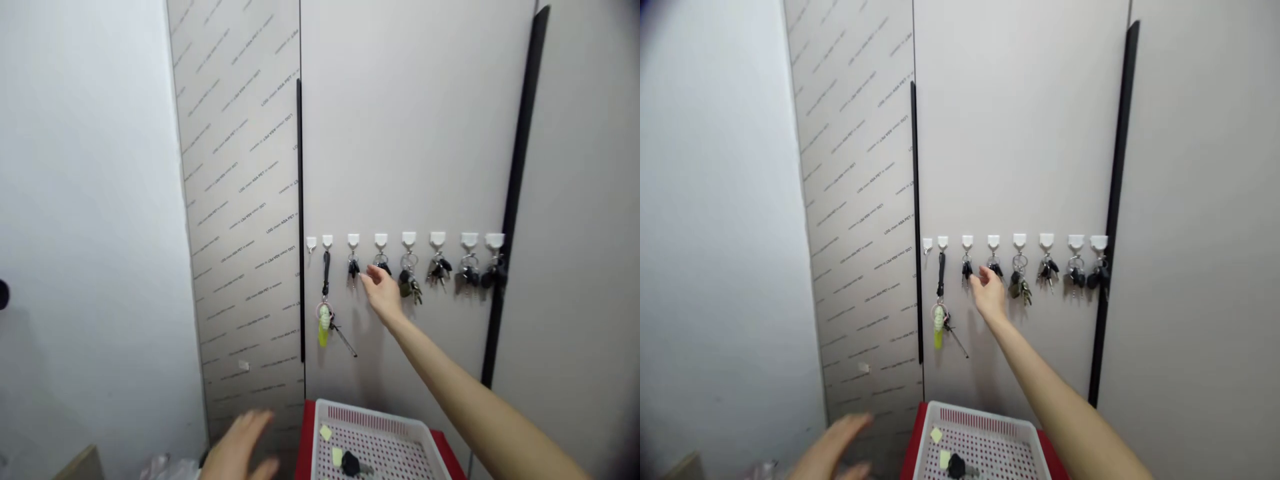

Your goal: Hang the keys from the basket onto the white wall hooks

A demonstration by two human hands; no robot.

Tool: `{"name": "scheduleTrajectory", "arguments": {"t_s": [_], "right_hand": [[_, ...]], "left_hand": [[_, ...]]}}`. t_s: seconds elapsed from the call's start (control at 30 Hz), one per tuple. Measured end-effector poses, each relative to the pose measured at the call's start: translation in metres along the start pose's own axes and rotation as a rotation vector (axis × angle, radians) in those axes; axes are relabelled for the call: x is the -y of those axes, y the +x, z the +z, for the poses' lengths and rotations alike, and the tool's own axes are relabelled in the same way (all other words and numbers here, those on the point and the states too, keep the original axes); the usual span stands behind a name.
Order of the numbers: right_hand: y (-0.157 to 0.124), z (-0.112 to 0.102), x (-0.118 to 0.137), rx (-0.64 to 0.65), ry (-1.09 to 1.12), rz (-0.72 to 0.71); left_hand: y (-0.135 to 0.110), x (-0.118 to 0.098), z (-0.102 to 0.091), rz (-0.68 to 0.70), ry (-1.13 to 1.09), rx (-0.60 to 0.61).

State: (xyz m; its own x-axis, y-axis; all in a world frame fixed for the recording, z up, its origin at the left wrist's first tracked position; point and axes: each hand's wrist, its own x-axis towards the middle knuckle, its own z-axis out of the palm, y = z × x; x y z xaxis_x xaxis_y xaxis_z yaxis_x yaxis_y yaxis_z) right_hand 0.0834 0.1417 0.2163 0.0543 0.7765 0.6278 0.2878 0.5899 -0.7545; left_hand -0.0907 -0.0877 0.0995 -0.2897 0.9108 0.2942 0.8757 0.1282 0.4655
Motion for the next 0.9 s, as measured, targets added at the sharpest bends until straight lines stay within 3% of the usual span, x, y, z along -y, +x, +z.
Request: {"name": "scheduleTrajectory", "arguments": {"t_s": [0.1,0.2,0.3,0.4,0.57,0.63,0.77,0.9], "right_hand": [[0.01,0.004,0.009,0.078,-0.183,-0.004],[0.017,0.012,0.014,0.125,-0.354,0.001],[0.025,0.014,0.013,0.14,-0.447,-0.026],[0.037,0.006,0.018,0.114,-0.462,-0.063],[0.058,-0.011,0.048,0.061,-0.34,-0.171],[0.059,-0.016,0.053,0.097,-0.299,-0.196],[0.051,-0.027,0.04,0.19,-0.337,-0.215],[0.057,-0.026,0.043,0.138,-0.478,-0.215]], "left_hand": [[0.083,-0.054,-0.008,0.134,-0.306,-0.066],[0.16,-0.099,-0.008,0.137,-0.474,-0.205],[0.203,-0.125,0.001,0.085,-0.633,-0.342],[0.22,-0.138,-0.003,0.104,-0.838,-0.294],[0.226,-0.158,-0.05,0.243,-0.999,-0.259],[0.222,-0.163,-0.059,0.265,-1.077,-0.193],[0.208,-0.161,-0.036,0.201,-1.064,-0.015],[0.206,-0.161,-0.009,0.085,-1.086,-0.045]]}}
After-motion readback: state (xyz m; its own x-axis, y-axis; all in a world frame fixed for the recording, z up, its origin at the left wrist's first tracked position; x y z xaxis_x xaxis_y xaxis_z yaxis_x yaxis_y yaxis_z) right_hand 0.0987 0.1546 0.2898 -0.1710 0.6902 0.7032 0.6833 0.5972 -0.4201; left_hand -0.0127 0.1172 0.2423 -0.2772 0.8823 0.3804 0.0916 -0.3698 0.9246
